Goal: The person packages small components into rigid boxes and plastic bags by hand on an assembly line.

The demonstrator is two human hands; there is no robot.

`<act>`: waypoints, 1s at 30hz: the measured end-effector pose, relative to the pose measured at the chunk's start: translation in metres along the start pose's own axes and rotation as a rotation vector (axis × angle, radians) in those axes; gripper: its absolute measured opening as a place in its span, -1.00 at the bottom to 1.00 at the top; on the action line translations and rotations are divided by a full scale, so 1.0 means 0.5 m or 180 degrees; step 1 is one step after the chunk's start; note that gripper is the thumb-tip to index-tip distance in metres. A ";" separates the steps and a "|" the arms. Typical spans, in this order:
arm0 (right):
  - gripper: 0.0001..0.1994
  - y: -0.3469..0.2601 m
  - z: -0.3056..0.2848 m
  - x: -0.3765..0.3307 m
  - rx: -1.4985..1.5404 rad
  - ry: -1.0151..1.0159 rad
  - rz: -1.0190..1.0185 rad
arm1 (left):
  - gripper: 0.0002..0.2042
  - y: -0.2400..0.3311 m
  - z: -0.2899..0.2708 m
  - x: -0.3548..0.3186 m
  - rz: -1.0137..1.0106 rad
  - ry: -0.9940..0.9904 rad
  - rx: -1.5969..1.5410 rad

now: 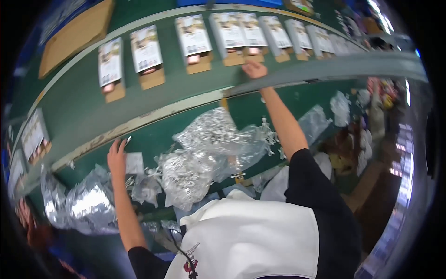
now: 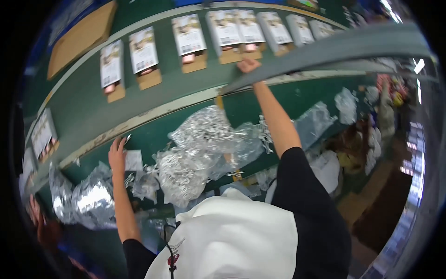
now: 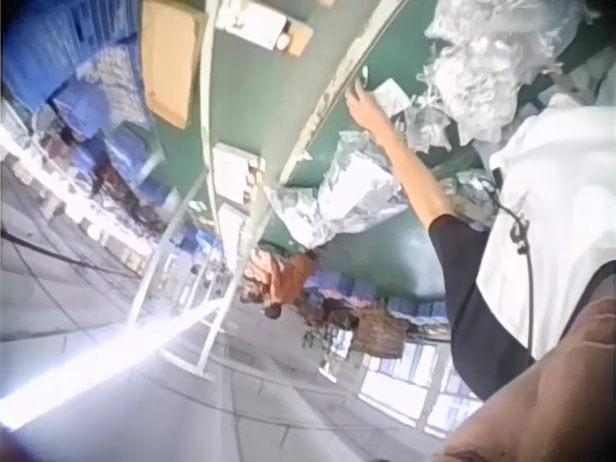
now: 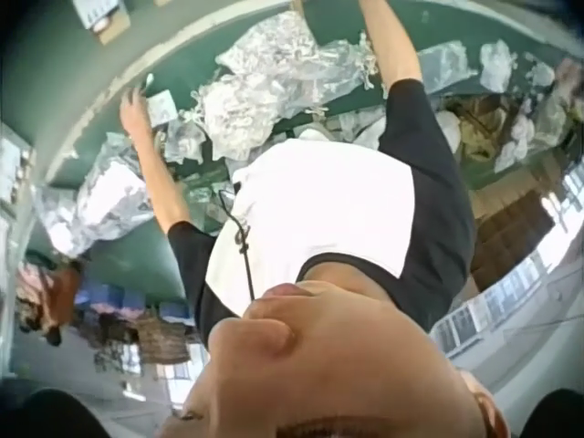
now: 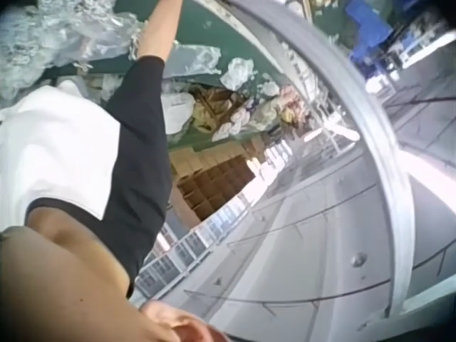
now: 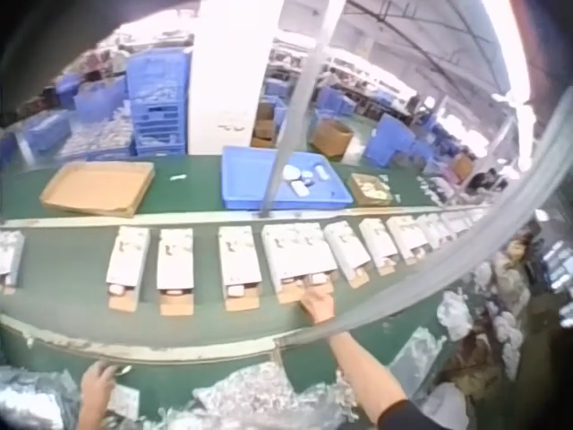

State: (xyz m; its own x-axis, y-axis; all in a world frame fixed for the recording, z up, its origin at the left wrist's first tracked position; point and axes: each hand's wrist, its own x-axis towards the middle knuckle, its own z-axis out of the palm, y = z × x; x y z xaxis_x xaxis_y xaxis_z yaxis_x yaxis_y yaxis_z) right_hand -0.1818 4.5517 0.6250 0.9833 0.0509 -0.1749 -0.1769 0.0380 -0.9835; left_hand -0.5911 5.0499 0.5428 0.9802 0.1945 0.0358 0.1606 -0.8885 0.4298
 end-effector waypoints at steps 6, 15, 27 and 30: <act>-0.86 -0.094 -0.059 -0.241 -0.0726 0.0422 0.0163 | -0.70 -0.036 -0.032 -0.040 0.0824 -0.0424 0.0315; -0.85 -0.107 -0.249 -0.357 -0.1697 0.0870 0.0254 | -0.89 0.053 -0.049 -0.044 0.0678 -0.0434 0.0008; -0.86 -0.095 -0.128 -0.523 -0.2593 0.0760 -0.0586 | -0.89 0.296 -0.085 -0.192 -0.1782 -0.0501 -0.4235; -0.86 -0.063 -0.156 -0.583 -0.2634 0.1113 -0.0175 | -0.88 0.374 -0.101 -0.183 -0.2023 -0.0674 -0.4862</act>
State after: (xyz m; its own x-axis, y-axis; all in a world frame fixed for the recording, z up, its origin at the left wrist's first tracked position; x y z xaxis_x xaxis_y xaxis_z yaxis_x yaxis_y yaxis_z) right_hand -0.4596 4.4578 0.7034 0.9704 -0.2415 0.0022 -0.1742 -0.7064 -0.6860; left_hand -0.6567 4.8871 0.6653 0.8251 0.1723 -0.5380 0.3848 0.5258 0.7586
